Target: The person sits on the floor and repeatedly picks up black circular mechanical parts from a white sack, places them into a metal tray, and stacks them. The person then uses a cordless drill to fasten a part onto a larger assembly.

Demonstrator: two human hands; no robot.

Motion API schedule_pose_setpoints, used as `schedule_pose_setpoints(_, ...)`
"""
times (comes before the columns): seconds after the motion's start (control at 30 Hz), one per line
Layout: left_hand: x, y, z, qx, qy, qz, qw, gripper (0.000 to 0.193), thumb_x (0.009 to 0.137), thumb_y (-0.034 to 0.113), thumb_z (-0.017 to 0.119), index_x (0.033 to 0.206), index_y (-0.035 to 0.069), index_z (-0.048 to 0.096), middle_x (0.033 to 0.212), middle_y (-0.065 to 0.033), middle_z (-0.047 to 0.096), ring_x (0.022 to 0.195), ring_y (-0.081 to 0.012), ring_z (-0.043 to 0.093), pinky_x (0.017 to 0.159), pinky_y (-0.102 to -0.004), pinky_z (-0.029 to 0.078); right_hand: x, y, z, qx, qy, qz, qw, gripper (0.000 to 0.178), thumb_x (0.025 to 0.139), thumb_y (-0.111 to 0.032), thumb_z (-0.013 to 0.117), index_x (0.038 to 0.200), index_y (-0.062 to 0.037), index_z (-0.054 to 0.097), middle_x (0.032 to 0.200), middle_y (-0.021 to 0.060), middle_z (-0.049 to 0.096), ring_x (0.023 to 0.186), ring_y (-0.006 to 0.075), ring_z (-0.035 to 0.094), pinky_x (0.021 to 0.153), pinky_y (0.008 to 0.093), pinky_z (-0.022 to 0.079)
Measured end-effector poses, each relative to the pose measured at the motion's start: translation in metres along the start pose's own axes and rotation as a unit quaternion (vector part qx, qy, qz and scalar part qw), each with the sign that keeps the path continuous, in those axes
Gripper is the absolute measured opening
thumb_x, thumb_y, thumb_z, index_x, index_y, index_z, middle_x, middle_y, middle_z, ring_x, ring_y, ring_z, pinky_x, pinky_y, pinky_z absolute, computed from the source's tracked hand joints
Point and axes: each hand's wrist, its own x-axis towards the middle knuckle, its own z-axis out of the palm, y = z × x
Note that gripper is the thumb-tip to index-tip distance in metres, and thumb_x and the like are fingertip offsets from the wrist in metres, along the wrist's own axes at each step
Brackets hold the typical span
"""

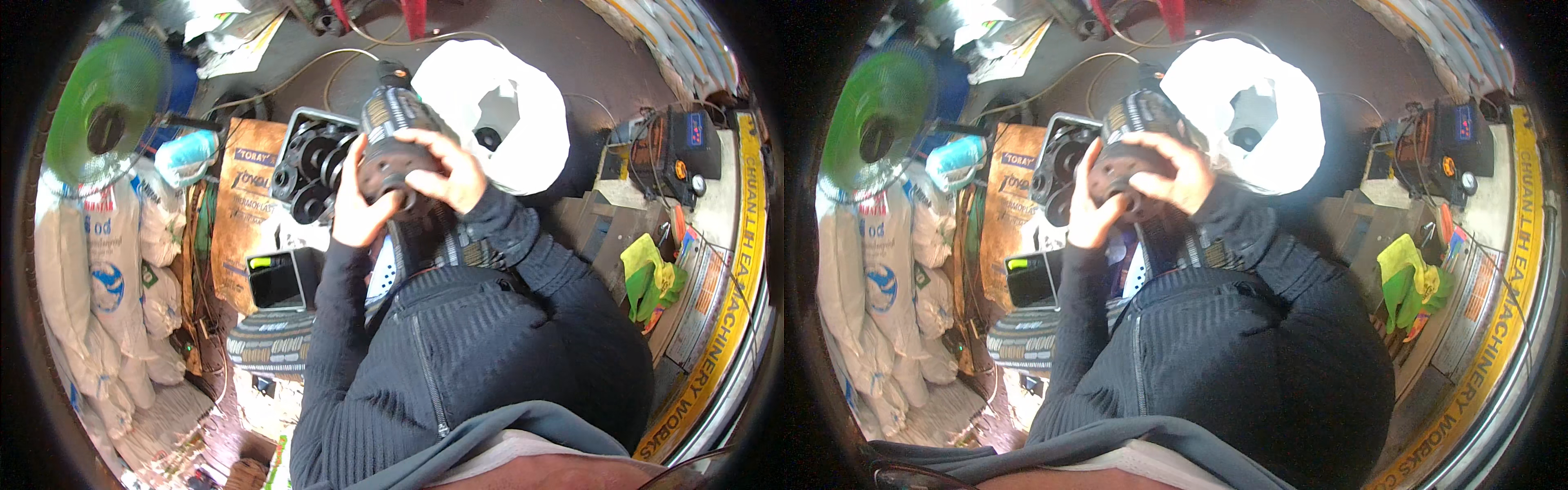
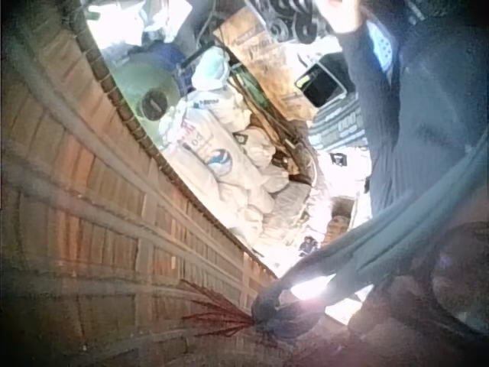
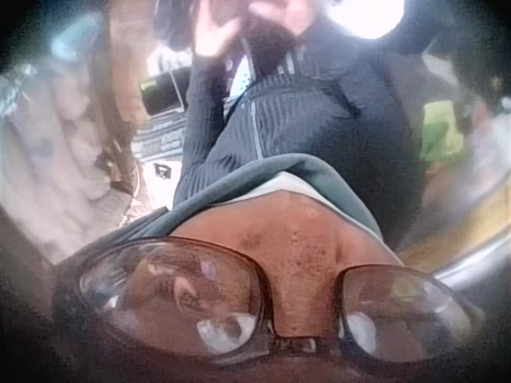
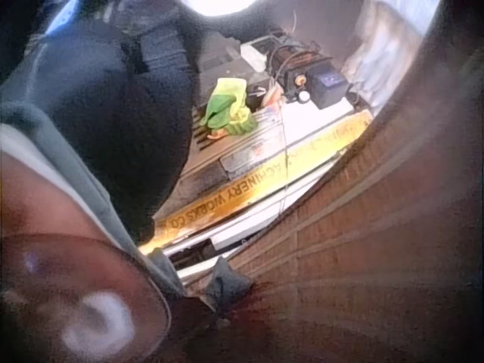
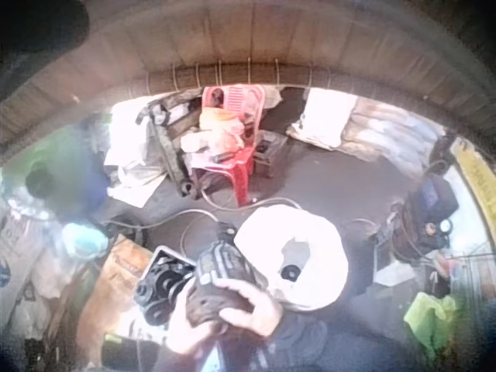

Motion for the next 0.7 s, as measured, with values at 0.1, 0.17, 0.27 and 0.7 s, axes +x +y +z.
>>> schedule_pose_setpoints(0.1,-0.004,-0.026,-0.031,-0.038,-0.042,-0.021,0.998,0.073,0.066,0.008,0.061,0.134,0.005,0.034,0.119,-0.0144,0.05,0.11,-0.0249,0.051,0.092,-0.0364,0.044,0.008,-0.011,-0.011,-0.104,-0.108,-0.053,0.987,0.066,0.075,-0.031,0.072,0.13,-0.0061,0.045,0.127,0.0173,0.05,0.12,0.0287,0.046,0.102,0.0386,0.034)
schedule_pose_setpoints(0.17,-0.013,-0.048,-0.033,-0.151,-0.007,-0.035,0.988,0.069,0.07,0.024,0.067,0.129,0.005,0.038,0.117,-0.0138,0.052,0.107,-0.0259,0.053,0.088,-0.0367,0.047,0.02,0.007,-0.036,-0.066,0.018,-0.103,0.992,0.045,0.081,-0.028,0.066,0.116,-0.0025,0.055,0.111,0.0134,0.06,0.099,0.0209,0.058,0.086,0.032,0.046)
schedule_pose_setpoints(0.27,-0.016,-0.059,-0.017,-0.282,0.106,-0.089,0.949,0.069,0.075,0.034,0.071,0.129,0.007,0.039,0.121,-0.0124,0.052,0.11,-0.0285,0.053,0.092,-0.0435,0.045,0.044,0.071,-0.125,-0.016,0.327,0.048,0.944,0.026,0.089,-0.027,0.054,0.094,-0.0028,0.062,0.086,0.0046,0.066,0.071,0.0092,0.06,0.063,0.0228,0.047)
schedule_pose_setpoints(0.7,0.012,-0.047,0.001,0.119,0.111,-0.18,0.97,0.054,0.087,0.041,0.05,0.131,0.011,0.038,0.124,-0.0094,0.049,0.113,-0.025,0.049,0.096,-0.0432,0.039,0.057,0.351,-0.226,-0.501,-0.083,0.497,0.704,0.049,0.071,-0.03,0.063,0.115,-0.01,0.058,0.115,0.0147,0.059,0.103,0.0325,0.059,0.088,0.0395,0.048)
